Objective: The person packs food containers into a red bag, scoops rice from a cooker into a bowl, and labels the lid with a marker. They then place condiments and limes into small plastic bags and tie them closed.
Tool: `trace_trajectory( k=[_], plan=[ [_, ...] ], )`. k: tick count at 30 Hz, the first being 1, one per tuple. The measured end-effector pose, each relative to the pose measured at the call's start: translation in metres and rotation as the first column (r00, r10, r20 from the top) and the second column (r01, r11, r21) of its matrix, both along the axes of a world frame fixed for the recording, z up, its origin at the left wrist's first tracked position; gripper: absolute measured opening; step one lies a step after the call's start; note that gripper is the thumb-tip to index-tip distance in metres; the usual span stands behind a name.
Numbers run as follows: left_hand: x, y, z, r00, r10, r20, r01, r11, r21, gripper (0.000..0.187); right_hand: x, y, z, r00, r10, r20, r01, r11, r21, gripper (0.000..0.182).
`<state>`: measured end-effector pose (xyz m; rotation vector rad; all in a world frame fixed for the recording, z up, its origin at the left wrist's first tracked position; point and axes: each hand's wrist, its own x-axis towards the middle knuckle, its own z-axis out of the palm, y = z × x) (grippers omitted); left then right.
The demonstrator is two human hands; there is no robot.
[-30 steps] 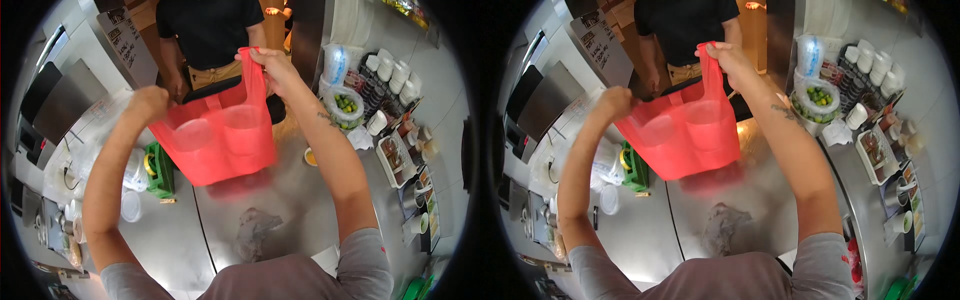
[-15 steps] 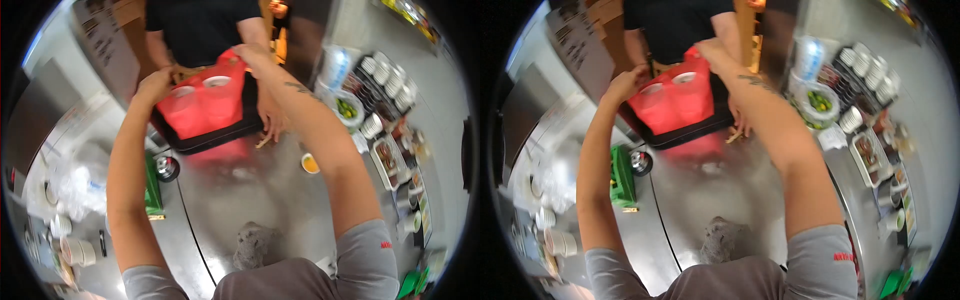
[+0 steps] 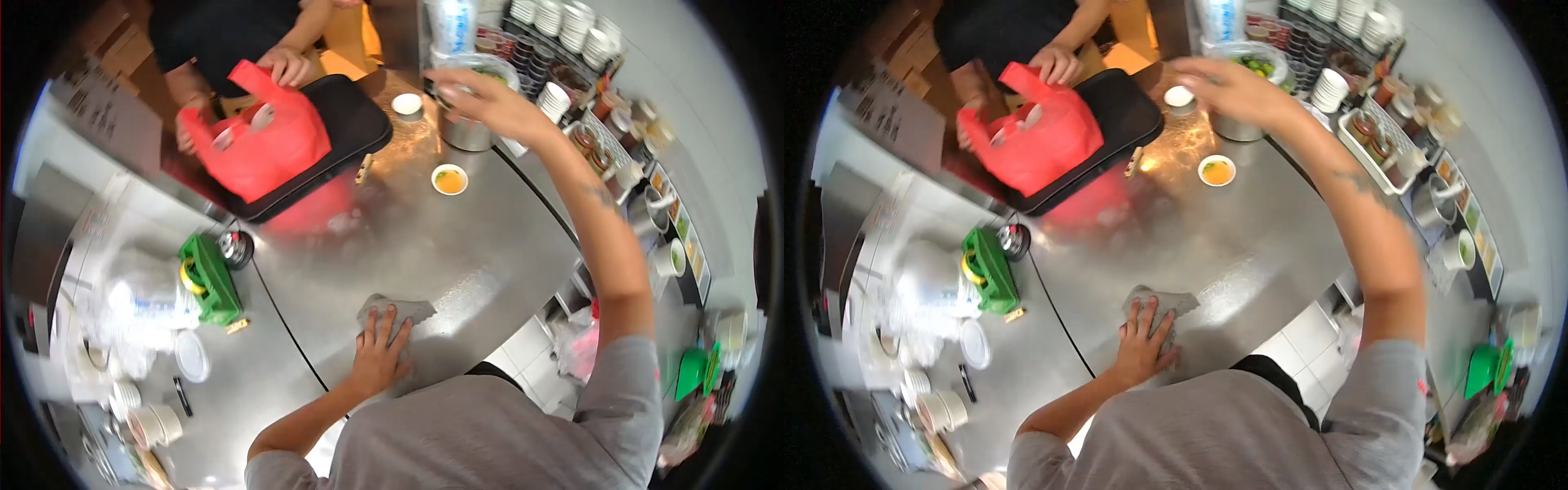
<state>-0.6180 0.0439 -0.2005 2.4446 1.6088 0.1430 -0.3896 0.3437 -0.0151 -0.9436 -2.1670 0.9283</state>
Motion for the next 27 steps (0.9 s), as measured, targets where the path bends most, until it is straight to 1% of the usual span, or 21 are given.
trace_trajectory(
  k=[1, 3, 5, 7, 8, 10, 11, 12, 14, 15, 16, 17, 18, 19, 20, 21, 22, 24, 25, 26, 27],
  plan=[
    [0.003, 0.005, -0.016, 0.999, 0.022, 0.039, -0.024, 0.998, 0.058, 0.071, 0.013, -0.015, -0.008, 0.997, -0.060, -0.057, 0.052, 0.990, -0.133, 0.046],
    [0.000, 0.033, -0.040, 0.995, 0.089, 0.055, -0.098, 0.976, 0.194, 0.065, 0.023, -0.037, -0.026, 0.985, -0.155, -0.072, 0.133, 0.960, -0.246, 0.041],
    [-0.013, 0.092, -0.038, 0.969, 0.246, 0.030, -0.239, 0.895, 0.378, 0.053, 0.017, -0.050, -0.052, 0.981, -0.125, -0.145, 0.082, 0.959, -0.272, 0.038],
    [-0.007, 0.145, -0.050, 0.905, 0.395, 0.158, -0.426, 0.846, 0.320, 0.049, -0.009, -0.063, -0.077, 0.989, -0.038, -0.144, -0.007, 0.955, -0.297, 0.036],
    [0.006, 0.158, -0.063, 0.911, 0.361, 0.201, -0.398, 0.897, 0.192, 0.048, -0.023, -0.073, -0.086, 0.989, 0.007, -0.147, -0.055, 0.945, -0.323, 0.035],
    [0.058, 0.134, -0.061, 0.938, 0.303, 0.169, -0.343, 0.885, 0.316, 0.050, -0.060, -0.077, -0.097, 0.985, 0.108, -0.133, -0.142, 0.950, -0.279, 0.033],
    [0.072, 0.097, -0.049, 0.986, 0.107, 0.130, -0.148, 0.917, 0.370, 0.054, -0.080, -0.078, -0.116, 0.980, 0.160, -0.115, -0.181, 0.962, -0.206, 0.032],
    [0.081, 0.063, -0.054, 0.992, 0.021, 0.128, -0.070, 0.918, 0.390, 0.056, -0.097, -0.078, -0.135, 0.976, 0.197, -0.093, -0.208, 0.969, -0.129, 0.032],
    [0.083, 0.007, -0.051, 0.975, -0.142, 0.168, 0.076, 0.934, 0.349, 0.058, -0.133, -0.057, -0.171, 0.985, 0.172, 0.015, -0.170, 0.980, -0.101, 0.033],
    [0.067, -0.014, -0.041, 0.956, -0.207, 0.208, 0.142, 0.947, 0.289, 0.058, -0.148, -0.049, -0.179, 0.992, 0.109, 0.064, -0.111, 0.993, 0.036, 0.034],
    [0.049, -0.024, -0.038, 0.981, -0.102, 0.164, 0.065, 0.974, 0.219, 0.056, -0.161, -0.037, -0.191, 0.994, 0.033, 0.105, -0.050, 0.984, 0.173, 0.036],
    [0.026, -0.029, -0.036, 0.994, 0.003, 0.110, -0.020, 0.988, 0.152, 0.055, -0.172, -0.008, -0.220, 0.963, -0.164, 0.214, 0.064, 0.910, 0.409, 0.038],
    [-0.014, -0.021, -0.046, 0.936, 0.145, 0.321, -0.121, 0.988, -0.094, 0.055, -0.183, 0.023, -0.251, 0.887, -0.372, 0.274, 0.132, 0.772, 0.622, 0.039],
    [-0.050, -0.037, -0.049, 0.907, 0.338, 0.250, -0.360, 0.932, 0.046, 0.045, -0.189, 0.049, -0.276, 0.880, -0.414, 0.233, 0.180, 0.746, 0.641, 0.037],
    [-0.086, -0.055, -0.055, 0.886, 0.454, 0.098, -0.463, 0.848, 0.257, 0.045, -0.191, 0.051, -0.282, 0.866, -0.430, 0.254, 0.206, 0.770, 0.604, 0.033],
    [-0.115, -0.079, -0.032, 0.839, 0.542, 0.047, -0.534, 0.805, 0.260, 0.047, -0.193, 0.053, -0.286, 0.851, -0.447, 0.275, 0.232, 0.791, 0.567, 0.030],
    [-0.149, -0.103, -0.047, 0.793, 0.608, 0.028, -0.595, 0.764, 0.251, 0.050, -0.203, 0.059, -0.309, 0.813, -0.509, 0.281, 0.254, 0.746, 0.616, 0.021],
    [-0.213, -0.153, -0.064, 0.765, 0.643, -0.026, -0.580, 0.706, 0.407, 0.053, -0.214, 0.019, -0.299, 0.873, -0.431, 0.227, 0.298, 0.842, 0.451, 0.022],
    [-0.241, -0.170, -0.073, 0.686, 0.727, 0.043, -0.697, 0.639, 0.325, 0.046, -0.220, -0.009, -0.290, 0.918, -0.368, 0.150, 0.299, 0.888, 0.348, 0.022],
    [-0.289, -0.185, -0.103, 0.753, 0.647, -0.117, -0.454, 0.640, 0.620, 0.044, -0.224, -0.038, -0.278, 0.957, -0.289, 0.038, 0.272, 0.932, 0.240, 0.022],
    [-0.296, -0.185, -0.081, 0.702, 0.696, -0.154, -0.587, 0.687, 0.429, 0.062, -0.227, -0.064, -0.265, 0.975, -0.206, -0.083, 0.216, 0.967, 0.133, 0.022]
  ],
)
